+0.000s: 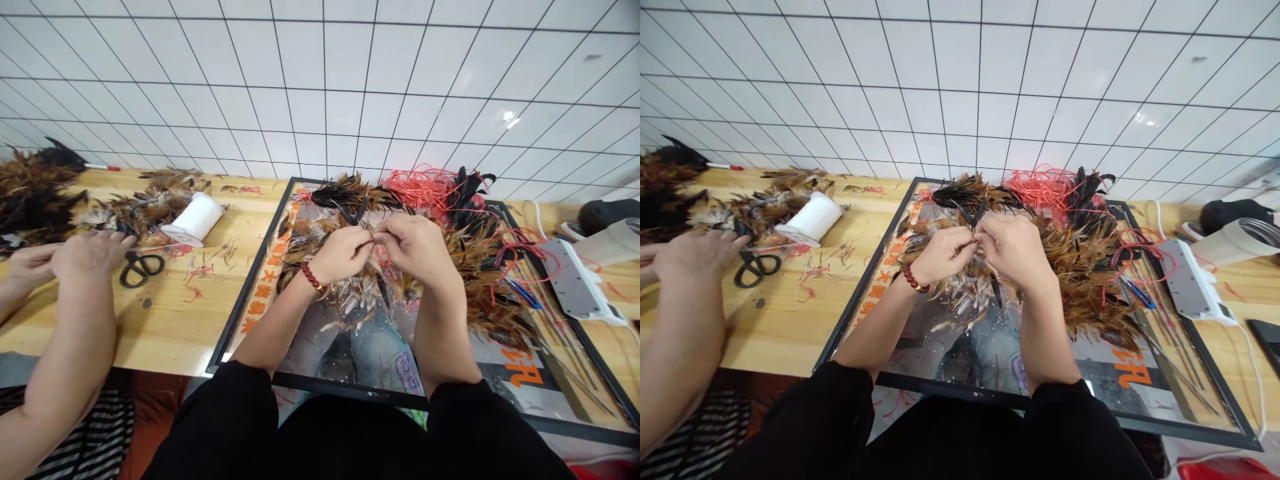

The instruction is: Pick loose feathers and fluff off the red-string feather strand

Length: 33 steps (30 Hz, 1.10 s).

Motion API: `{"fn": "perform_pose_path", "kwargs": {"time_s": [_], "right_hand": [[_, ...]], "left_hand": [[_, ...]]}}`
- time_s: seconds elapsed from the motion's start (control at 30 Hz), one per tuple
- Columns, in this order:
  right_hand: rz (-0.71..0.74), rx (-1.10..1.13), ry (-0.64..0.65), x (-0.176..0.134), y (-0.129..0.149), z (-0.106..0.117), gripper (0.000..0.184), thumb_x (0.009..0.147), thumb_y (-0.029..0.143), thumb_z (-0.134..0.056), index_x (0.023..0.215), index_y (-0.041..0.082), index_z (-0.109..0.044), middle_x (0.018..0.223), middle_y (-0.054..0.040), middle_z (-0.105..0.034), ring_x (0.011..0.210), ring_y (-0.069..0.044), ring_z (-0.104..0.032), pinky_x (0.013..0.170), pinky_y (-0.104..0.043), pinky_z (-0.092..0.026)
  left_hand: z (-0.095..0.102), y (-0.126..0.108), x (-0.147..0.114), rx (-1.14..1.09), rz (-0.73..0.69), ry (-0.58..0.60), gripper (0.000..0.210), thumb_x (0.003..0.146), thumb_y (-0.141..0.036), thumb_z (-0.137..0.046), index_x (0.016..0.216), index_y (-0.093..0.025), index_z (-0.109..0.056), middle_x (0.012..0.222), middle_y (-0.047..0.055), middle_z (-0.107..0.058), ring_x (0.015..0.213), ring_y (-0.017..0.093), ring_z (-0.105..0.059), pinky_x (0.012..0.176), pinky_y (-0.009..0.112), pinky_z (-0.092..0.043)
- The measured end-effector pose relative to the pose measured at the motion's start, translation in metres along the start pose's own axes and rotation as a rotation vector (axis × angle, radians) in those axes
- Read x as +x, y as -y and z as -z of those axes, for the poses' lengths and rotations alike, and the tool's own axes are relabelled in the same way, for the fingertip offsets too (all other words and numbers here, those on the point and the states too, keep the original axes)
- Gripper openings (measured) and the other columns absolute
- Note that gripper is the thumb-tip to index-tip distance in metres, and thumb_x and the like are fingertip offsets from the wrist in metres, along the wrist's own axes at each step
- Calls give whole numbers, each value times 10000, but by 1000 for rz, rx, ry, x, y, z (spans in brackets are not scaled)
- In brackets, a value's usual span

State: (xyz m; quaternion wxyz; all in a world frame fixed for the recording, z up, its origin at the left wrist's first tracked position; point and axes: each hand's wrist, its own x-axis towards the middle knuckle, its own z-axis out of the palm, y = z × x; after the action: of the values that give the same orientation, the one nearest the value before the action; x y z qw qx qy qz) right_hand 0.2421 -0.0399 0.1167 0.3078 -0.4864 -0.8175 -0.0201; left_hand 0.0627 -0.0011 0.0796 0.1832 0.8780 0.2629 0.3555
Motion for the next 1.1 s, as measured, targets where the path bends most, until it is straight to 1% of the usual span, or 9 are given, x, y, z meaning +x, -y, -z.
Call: {"fn": "perform_pose_path", "kwargs": {"time_s": [0.13, 0.27, 0.33, 0.43, 0.53, 0.77, 0.87, 0.93, 1.1], "right_hand": [[34, 130, -3, -1, -3, 3, 161, 895, 176, -571, 825, 206, -712, 785, -29, -731, 742, -181, -666, 697, -304, -462], [-107, 270, -306, 0, -4, 2, 156, 923, 270, -600, 847, 216, -725, 796, -27, -726, 722, -170, -652, 708, -307, -499], [-143, 295, -377, 2, -7, 0, 169, 934, 313, -603, 874, 220, -731, 840, -41, -729, 770, -182, -658, 747, -324, -517], [-81, 331, -293, 4, -9, -4, 191, 949, 340, -591, 989, 227, -740, 988, -75, -742, 939, -211, -674, 861, -363, -529], [-41, 385, -181, 5, -5, -10, 261, 931, 358, -629, 1132, 218, -720, 1119, -97, -738, 1022, -219, -677, 894, -363, -527], [-191, 423, -141, 7, 5, -21, 181, 894, 243, -598, 762, 192, -711, 685, -3, -702, 648, -143, -626, 655, -269, -450], [-233, 423, -106, 8, 2, -22, 163, 870, 253, -601, 749, 185, -687, 659, 9, -675, 615, -132, -588, 623, -260, -420], [-259, 443, -117, 8, -2, -22, 156, 870, 266, -599, 768, 185, -684, 678, 7, -673, 625, -132, -577, 624, -259, -422], [-278, 501, -206, 8, -7, -21, 149, 888, 277, -591, 788, 192, -660, 706, -1, -663, 642, -137, -565, 636, -267, -441]], "left_hand": [[-1, -6, 0, -180, 74, -7, 332, 910, -297, -523, 603, -194, -449, 600, -9, -440, 604, 130, -425, 618, 286, -313], [-9, -5, 2, -609, 327, -187, 345, 936, -363, -526, 660, -166, -588, 664, 2, -529, 600, 97, -432, 595, 255, -316], [-12, -5, 5, -879, 471, -321, 301, 907, -390, -589, 717, -159, -622, 724, 4, -570, 544, 67, -369, 531, 235, -268], [-13, -7, 9, -1156, 594, -437, 278, 847, -395, -692, 729, -158, -604, 744, 1, -597, 502, 40, -314, 485, 211, -237], [-12, -8, 11, -1181, 607, -514, 290, 825, -391, -732, 708, -153, -617, 685, -9, -570, 513, 41, -350, 481, 195, -274], [-17, -4, 11, -1209, 631, -664, 247, 734, -346, -810, 732, -131, -688, 705, -6, -605, 535, 31, -402, 490, 178, -336], [-16, -3, 10, -1355, 708, -630, 213, 691, -287, -829, 786, -145, -701, 698, -15, -605, 553, 40, -438, 544, 187, -417], [-14, -4, 9, -1435, 736, -519, 216, 690, -284, -817, 812, -157, -692, 681, -16, -582, 565, 60, -463, 608, 229, -479], [-9, -5, 8, -1357, 670, -302, 174, 777, -324, -660, 714, -177, -593, 767, 38, -578, 722, 148, -573, 805, 351, -534]]}}
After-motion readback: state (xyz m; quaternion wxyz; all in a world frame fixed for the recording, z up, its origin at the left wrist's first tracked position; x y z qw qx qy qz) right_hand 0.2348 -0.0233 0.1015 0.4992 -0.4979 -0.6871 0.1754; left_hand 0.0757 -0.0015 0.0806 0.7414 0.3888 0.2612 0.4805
